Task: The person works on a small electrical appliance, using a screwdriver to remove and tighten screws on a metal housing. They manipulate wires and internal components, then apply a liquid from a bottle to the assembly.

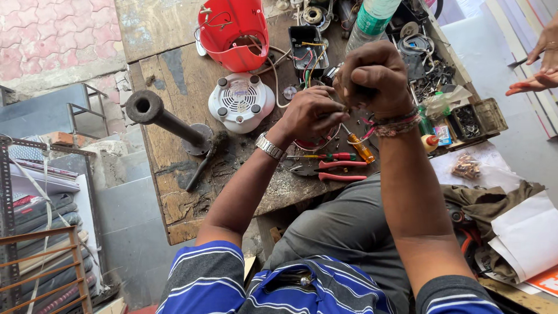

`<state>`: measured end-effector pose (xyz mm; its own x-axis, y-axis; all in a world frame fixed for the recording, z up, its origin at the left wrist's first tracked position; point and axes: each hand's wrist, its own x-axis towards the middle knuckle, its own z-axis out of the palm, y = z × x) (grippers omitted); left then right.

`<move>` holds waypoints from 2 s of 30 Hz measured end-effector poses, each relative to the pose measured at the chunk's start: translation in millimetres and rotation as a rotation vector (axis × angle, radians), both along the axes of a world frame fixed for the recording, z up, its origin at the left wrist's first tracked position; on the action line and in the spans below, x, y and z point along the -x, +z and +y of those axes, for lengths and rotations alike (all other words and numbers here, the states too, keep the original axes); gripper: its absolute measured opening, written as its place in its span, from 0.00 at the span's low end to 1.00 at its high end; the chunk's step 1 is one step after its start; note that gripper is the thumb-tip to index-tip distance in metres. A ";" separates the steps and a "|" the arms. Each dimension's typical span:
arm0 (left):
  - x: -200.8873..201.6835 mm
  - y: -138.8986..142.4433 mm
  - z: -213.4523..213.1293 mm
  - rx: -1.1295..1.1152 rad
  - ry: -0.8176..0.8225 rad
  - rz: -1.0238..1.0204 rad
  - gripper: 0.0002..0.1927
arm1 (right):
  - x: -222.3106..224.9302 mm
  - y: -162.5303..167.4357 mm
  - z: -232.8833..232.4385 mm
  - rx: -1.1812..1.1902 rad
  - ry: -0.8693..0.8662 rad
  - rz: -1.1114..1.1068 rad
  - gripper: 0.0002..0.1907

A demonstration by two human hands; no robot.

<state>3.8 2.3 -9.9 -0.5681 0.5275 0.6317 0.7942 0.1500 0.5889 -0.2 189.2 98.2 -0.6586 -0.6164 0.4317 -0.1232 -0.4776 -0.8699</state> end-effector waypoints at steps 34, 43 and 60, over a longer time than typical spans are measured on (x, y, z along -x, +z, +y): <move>1.2 0.5 -3.5 -0.088 -0.052 -0.021 0.08 | 3.2 -4.6 1.9 0.092 0.028 -0.023 0.19; -1.7 4.5 -3.7 -0.092 -0.050 -0.032 0.08 | 7.9 -3.2 1.2 0.132 0.091 0.008 0.18; 1.0 1.0 -2.1 -0.112 -0.065 -0.028 0.08 | 13.7 -2.9 5.5 0.139 0.187 0.004 0.19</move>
<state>2.8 0.2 -8.9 -0.5531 0.4910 0.6731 0.7831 0.0306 0.6212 -13.9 194.7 95.4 -0.5367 -0.6616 0.5237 -0.0250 -0.6079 -0.7936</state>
